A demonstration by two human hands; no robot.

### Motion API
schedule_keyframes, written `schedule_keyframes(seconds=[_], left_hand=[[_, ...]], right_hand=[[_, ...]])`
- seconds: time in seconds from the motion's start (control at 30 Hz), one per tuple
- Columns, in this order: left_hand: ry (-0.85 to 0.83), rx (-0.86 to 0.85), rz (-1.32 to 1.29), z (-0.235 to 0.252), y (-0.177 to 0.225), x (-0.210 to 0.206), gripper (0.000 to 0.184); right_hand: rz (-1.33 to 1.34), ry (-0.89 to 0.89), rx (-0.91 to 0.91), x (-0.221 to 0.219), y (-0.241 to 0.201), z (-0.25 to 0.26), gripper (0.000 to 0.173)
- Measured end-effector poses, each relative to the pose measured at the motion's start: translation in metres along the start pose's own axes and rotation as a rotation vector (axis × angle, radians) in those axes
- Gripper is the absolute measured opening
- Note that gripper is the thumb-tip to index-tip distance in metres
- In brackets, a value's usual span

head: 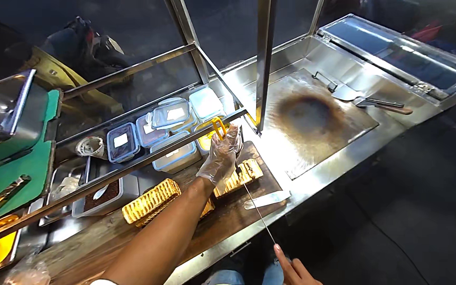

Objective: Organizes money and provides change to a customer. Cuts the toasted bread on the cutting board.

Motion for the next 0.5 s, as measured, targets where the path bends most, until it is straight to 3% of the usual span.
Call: schedule_keyframes(seconds=[0.13, 0.23, 0.3, 0.43, 0.5], left_hand=[[0.017, 0.036, 0.020, -0.001, -0.003, -0.001, 0.039], [0.036, 0.059, 0.209, -0.001, -0.026, 0.004, 0.034], [0.039, 0.028, 0.311, 0.004, -0.040, 0.009, 0.039], [0.061, 0.030, 0.259, 0.006, -0.053, 0.013, 0.035], [0.057, 0.042, 0.242, 0.004, -0.055, 0.014, 0.031]], right_hand=[[-0.031, 0.055, 0.003, -0.017, -0.008, 0.062, 0.062], [-0.099, -0.077, -0.129, -0.040, -0.011, 0.120, 0.063], [-0.110, -0.108, -0.159, -0.042, -0.014, 0.116, 0.064], [-0.036, -0.064, -0.102, -0.028, -0.010, 0.064, 0.065], [-0.042, -0.100, -0.116, -0.039, -0.007, 0.087, 0.064]])
Point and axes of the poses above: each hand's wrist, its own z-axis towards the middle knuckle, its own x-axis out of the back of the hand, y = z × x, the point moved 7 cm from there along z, towards the middle knuckle, and after that the axes turned 10 degrees about z, right-handed, at the moved point
